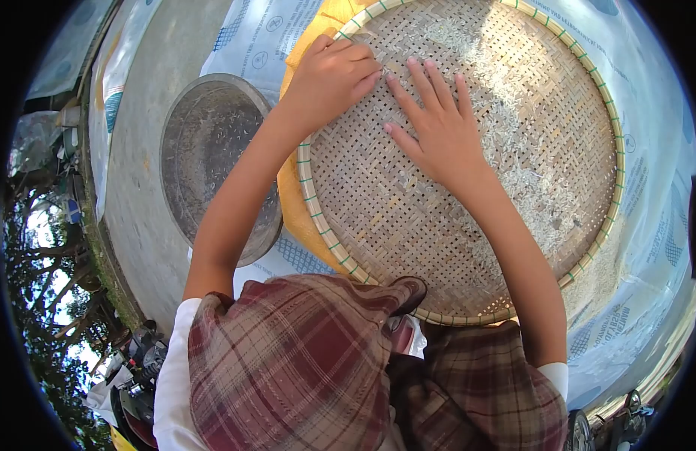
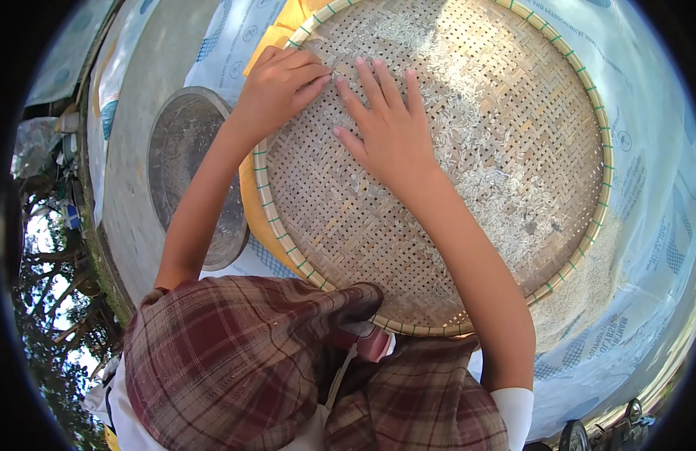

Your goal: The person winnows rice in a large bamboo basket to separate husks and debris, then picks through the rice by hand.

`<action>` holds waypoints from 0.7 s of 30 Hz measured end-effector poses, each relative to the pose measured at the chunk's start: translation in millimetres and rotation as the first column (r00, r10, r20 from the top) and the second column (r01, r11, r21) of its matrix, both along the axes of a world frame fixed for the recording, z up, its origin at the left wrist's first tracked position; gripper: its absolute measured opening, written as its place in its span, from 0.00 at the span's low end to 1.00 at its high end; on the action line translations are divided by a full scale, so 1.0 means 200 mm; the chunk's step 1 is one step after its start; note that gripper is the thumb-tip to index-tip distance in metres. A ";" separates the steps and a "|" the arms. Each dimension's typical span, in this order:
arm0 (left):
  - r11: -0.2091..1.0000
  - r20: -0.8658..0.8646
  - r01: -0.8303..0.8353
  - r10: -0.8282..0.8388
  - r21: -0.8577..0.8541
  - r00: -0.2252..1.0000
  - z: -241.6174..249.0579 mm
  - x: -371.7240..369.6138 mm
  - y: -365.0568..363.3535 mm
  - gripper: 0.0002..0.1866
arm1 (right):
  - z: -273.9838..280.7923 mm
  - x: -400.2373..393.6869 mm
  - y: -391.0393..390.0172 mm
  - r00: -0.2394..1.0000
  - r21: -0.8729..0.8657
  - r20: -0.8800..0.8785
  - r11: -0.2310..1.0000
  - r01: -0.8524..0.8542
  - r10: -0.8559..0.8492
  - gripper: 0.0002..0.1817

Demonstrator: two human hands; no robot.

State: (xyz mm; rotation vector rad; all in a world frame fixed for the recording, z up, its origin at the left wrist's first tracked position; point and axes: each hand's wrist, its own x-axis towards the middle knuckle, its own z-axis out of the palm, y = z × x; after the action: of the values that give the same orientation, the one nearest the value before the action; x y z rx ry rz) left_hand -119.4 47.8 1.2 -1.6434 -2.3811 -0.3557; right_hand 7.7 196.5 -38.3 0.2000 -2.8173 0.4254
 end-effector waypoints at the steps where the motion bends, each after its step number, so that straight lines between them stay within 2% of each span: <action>1: 1.000 0.002 0.000 0.000 -0.001 1.000 0.00 0.00 0.00 0.06 | 0.00 0.00 -0.01 1.000 -0.010 -0.003 1.000 0.016 -0.016 0.30; 4: 1.000 -0.035 0.015 -0.014 0.025 0.999 -0.01 0.00 0.01 0.05 | 0.00 0.00 -0.01 0.999 -0.024 -0.009 0.999 0.031 -0.031 0.29; 7: 0.999 0.019 -0.016 0.016 0.038 1.000 0.00 0.01 0.02 0.06 | -0.01 0.00 -0.01 0.999 -0.027 -0.012 0.999 0.035 -0.035 0.29; 16: 0.999 -0.075 0.000 -0.003 -0.038 0.997 -0.01 0.02 0.05 0.05 | -0.01 0.01 -0.02 0.999 -0.025 -0.007 0.998 0.049 -0.049 0.28; 19: 1.000 -0.052 0.006 -0.006 0.004 0.999 -0.02 0.03 0.05 0.06 | -0.01 0.01 -0.02 0.999 -0.020 -0.013 0.998 0.052 -0.052 0.28; 21: 0.998 0.032 -0.046 0.045 0.036 0.998 0.00 0.04 0.03 0.06 | -0.01 0.02 -0.02 0.998 -0.016 -0.014 0.998 0.054 -0.054 0.28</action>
State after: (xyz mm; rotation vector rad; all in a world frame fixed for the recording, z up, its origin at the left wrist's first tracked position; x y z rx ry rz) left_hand -111.6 52.8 1.5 -1.5767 -2.4157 -0.4171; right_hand 11.0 193.1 -40.8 0.1225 -2.7974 0.4325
